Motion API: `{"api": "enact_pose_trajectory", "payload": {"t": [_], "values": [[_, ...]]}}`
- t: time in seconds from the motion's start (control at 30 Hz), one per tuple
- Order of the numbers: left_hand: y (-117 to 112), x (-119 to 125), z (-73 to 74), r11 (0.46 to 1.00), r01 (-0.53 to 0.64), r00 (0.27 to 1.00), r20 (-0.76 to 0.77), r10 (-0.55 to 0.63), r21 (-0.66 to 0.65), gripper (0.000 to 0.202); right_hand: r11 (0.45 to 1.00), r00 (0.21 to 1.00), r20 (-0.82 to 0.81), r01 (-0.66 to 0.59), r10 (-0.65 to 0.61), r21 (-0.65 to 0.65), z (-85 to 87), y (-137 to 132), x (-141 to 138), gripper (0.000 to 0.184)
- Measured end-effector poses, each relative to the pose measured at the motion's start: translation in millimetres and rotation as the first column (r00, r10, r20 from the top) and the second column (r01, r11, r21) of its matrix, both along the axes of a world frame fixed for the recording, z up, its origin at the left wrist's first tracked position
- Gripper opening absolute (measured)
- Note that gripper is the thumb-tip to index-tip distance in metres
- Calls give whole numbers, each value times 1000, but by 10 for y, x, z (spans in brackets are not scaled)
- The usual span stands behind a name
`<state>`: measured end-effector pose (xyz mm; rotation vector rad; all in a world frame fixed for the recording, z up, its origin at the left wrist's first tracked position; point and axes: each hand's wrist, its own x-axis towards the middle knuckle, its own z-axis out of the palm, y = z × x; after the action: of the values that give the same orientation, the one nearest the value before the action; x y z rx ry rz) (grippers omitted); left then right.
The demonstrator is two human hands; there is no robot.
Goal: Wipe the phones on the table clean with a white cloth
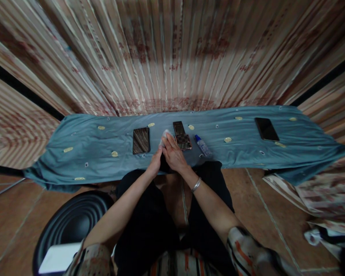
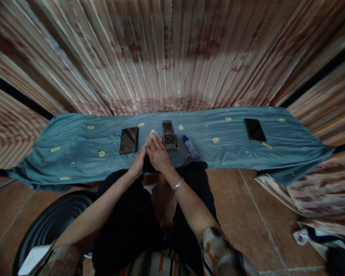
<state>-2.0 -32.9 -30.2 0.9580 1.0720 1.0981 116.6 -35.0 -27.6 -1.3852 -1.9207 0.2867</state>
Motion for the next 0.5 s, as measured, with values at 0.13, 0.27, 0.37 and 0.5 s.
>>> {"api": "enact_pose_trajectory", "payload": {"t": [0.13, 0.27, 0.37, 0.5], "values": [[-13, -22, -6, 1000, -8, 998, -62, 7, -14, 49, 999, 999, -34, 17, -18, -34, -24, 56, 47, 56], [-38, -33, 52, 1000, 21, 1000, 1, -21, -20, 56, 998, 997, -74, 34, -37, -48, -70, 73, 96, 59], [-58, -41, 124, 995, 45, 994, 101, -36, -89, 59, 996, 995, -88, 47, -53, -75, -121, 81, 125, 60], [-78, -47, 215, 986, 65, 979, 199, -34, -153, 66, 992, 993, -96, 63, -73, -105, -175, 92, 134, 62]]}}
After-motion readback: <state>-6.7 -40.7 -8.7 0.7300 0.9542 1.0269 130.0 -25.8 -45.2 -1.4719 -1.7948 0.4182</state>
